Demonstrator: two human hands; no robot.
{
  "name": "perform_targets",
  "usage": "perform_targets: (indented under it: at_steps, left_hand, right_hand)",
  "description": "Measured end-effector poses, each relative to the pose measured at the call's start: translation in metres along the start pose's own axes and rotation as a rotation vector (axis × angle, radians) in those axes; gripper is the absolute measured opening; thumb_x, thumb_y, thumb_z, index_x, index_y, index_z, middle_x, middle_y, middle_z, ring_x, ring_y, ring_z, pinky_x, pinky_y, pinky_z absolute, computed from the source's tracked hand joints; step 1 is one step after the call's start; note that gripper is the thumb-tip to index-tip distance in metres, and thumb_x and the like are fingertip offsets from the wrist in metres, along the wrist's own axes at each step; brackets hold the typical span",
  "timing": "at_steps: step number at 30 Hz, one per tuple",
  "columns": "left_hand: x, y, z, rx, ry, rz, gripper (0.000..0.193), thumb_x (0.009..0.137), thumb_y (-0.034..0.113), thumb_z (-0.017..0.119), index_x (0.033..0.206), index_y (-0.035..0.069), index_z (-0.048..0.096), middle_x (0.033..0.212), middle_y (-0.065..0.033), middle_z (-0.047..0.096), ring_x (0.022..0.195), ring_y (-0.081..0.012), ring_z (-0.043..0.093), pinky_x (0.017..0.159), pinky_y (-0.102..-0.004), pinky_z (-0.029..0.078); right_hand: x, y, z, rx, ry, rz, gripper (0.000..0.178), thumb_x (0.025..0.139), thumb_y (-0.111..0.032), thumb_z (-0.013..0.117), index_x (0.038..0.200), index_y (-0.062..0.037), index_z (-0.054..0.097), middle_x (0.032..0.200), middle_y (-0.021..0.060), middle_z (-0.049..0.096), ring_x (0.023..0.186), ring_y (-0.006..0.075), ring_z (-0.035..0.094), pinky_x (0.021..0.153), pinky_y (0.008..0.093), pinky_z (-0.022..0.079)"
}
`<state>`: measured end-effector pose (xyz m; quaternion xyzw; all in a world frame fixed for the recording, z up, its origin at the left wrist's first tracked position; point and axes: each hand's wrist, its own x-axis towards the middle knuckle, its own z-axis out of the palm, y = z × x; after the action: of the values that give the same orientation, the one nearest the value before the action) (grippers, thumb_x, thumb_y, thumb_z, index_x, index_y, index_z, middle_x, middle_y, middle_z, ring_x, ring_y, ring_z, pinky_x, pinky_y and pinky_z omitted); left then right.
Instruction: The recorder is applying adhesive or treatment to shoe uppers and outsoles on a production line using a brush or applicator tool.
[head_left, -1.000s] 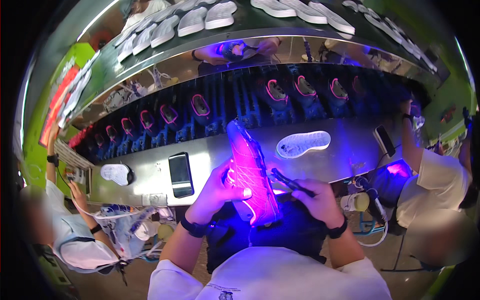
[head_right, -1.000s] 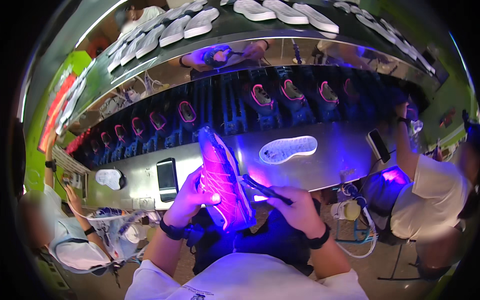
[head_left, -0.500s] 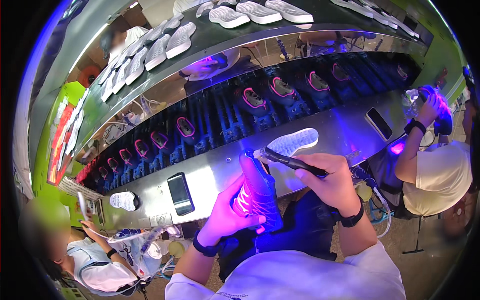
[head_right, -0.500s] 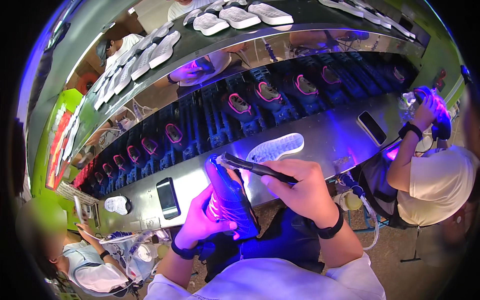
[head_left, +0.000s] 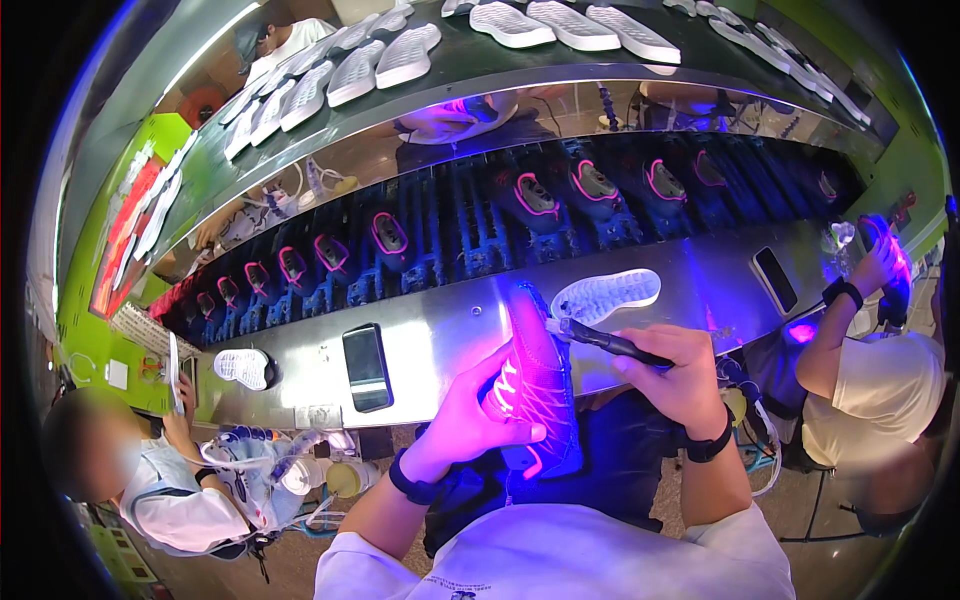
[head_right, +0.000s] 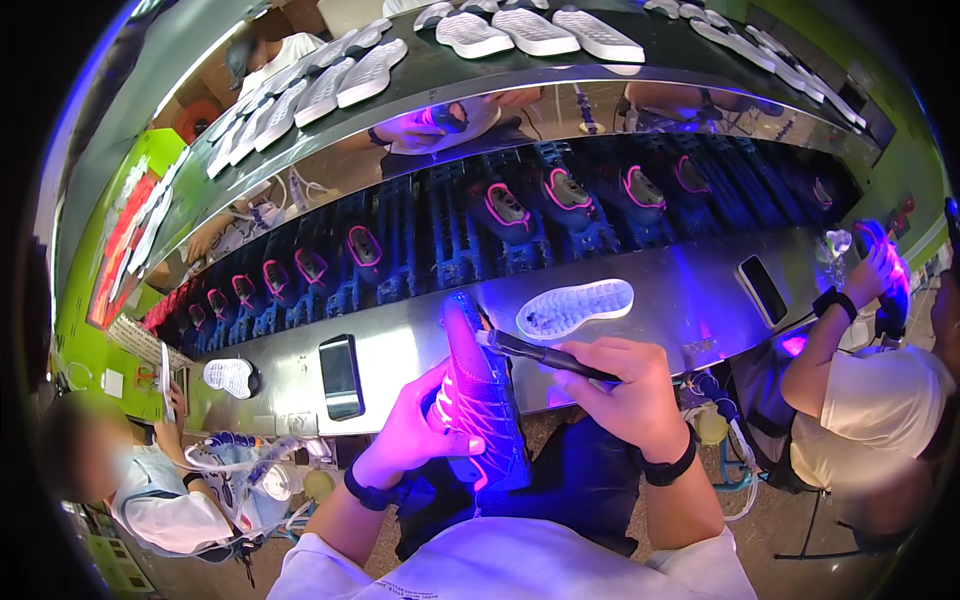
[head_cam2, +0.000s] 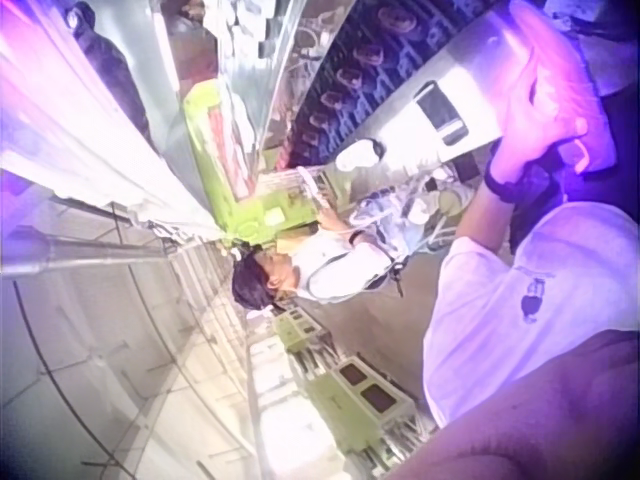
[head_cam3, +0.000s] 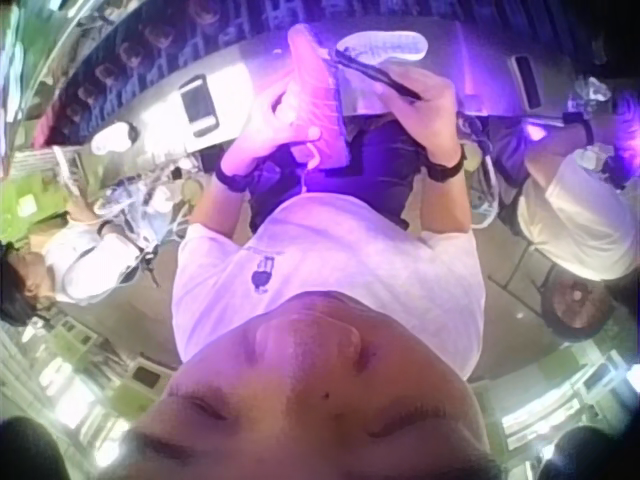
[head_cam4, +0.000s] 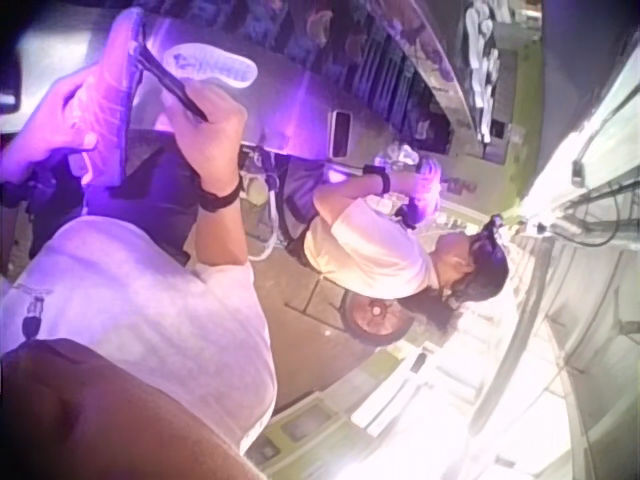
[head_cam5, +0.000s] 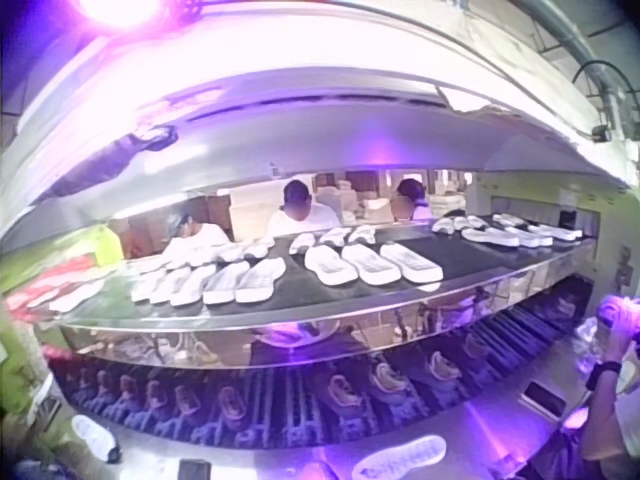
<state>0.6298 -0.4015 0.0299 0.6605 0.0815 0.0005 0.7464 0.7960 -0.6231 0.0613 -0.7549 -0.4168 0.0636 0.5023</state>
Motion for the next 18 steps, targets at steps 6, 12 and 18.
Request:
perform_targets:
  at_steps: [6, 12, 18]
  left_hand:
    - [-0.004, -0.010, 0.000, -0.194, 0.025, -0.048, 0.084, 0.074, 0.010, 0.087, 0.146, -0.001, 0.046, 0.129, -0.0077, 0.063, 0.117, -0.0169, 0.061, 0.105, -0.0361, 0.048]
    - [-0.013, -0.024, 0.000, -0.497, 0.006, -0.126, 0.065, 0.083, 0.006, 0.078, 0.142, 0.000, 0.049, 0.127, -0.0089, 0.064, 0.117, -0.0198, 0.063, 0.104, -0.0371, 0.050]
    - [-0.014, -0.024, 0.003, -0.506, 0.037, -0.155, 0.064, 0.084, 0.006, 0.078, 0.141, -0.001, 0.049, 0.127, -0.0091, 0.065, 0.117, -0.0194, 0.063, 0.104, -0.0367, 0.050]
  right_hand:
    - [-0.016, 0.011, 0.008, -0.039, -0.045, 0.033, 0.029, 0.076, 0.002, 0.080, 0.104, 0.0028, 0.075, 0.080, 0.0113, 0.072, 0.070, 0.0175, 0.067, 0.066, 0.0282, 0.051]
    - [-0.042, 0.023, 0.024, 0.172, -0.148, 0.187, 0.024, 0.083, 0.005, 0.073, 0.108, 0.0036, 0.074, 0.088, 0.0115, 0.075, 0.080, 0.0176, 0.072, 0.074, 0.0288, 0.054]
    - [-0.075, 0.025, 0.022, 0.172, -0.064, 0.123, 0.028, 0.081, -0.001, 0.079, 0.109, -0.0008, 0.076, 0.083, 0.0087, 0.072, 0.073, 0.0151, 0.067, 0.067, 0.0279, 0.051]
